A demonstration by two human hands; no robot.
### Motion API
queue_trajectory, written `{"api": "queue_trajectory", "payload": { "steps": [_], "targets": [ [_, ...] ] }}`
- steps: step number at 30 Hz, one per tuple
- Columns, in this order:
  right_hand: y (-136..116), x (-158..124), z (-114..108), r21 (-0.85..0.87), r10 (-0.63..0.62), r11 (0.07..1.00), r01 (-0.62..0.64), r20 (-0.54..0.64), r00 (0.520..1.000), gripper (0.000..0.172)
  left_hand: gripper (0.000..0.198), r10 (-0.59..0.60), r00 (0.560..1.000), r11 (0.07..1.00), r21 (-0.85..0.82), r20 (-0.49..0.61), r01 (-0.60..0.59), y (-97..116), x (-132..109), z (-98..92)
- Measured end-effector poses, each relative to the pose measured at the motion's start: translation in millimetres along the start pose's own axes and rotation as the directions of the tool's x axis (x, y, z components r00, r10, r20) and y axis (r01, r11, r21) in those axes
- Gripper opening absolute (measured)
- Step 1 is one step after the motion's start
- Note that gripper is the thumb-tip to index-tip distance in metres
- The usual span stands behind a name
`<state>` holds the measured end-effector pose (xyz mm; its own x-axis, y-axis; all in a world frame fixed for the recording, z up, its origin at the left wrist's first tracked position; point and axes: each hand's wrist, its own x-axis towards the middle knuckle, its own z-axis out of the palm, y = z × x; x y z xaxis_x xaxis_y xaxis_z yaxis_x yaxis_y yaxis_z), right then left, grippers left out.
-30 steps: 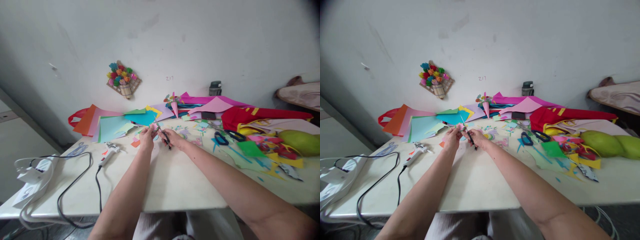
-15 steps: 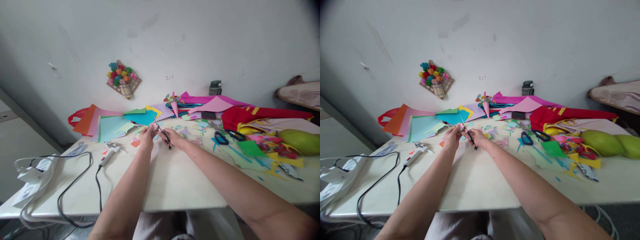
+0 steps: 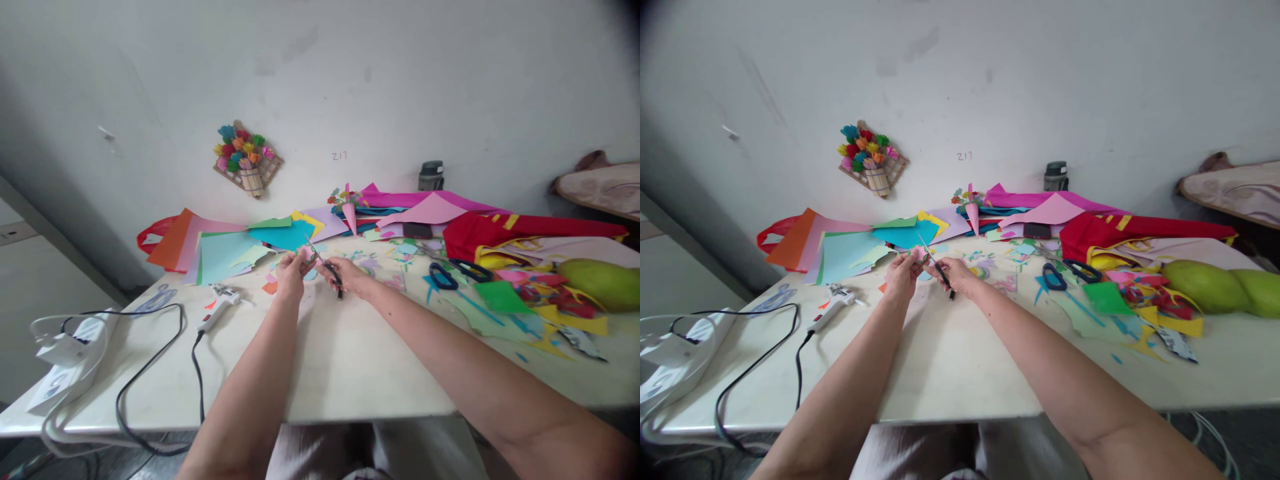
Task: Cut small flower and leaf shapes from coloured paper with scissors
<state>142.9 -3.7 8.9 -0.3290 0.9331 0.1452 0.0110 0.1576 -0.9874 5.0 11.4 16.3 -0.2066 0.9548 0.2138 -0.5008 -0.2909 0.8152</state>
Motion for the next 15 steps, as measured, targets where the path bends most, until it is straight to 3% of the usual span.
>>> {"api": "queue_trajectory", "payload": {
  "steps": [11,15],
  "targets": [
    [-4.5,-4.7,-1.6,-0.004,0.022,1.000,-0.022,0.045,0.999,0.033,0.043,-0.019,1.000,1.000,0.002,0.004,0.019,1.1,-0.5,-1.5],
    [-6.1,-5.5,-3.3,-0.009,-0.025,1.000,0.026,0.021,0.999,0.036,0.041,-0.026,0.999,0.999,-0.022,0.025,0.026,0.9,-0.4,-2.5]
  ]
}}
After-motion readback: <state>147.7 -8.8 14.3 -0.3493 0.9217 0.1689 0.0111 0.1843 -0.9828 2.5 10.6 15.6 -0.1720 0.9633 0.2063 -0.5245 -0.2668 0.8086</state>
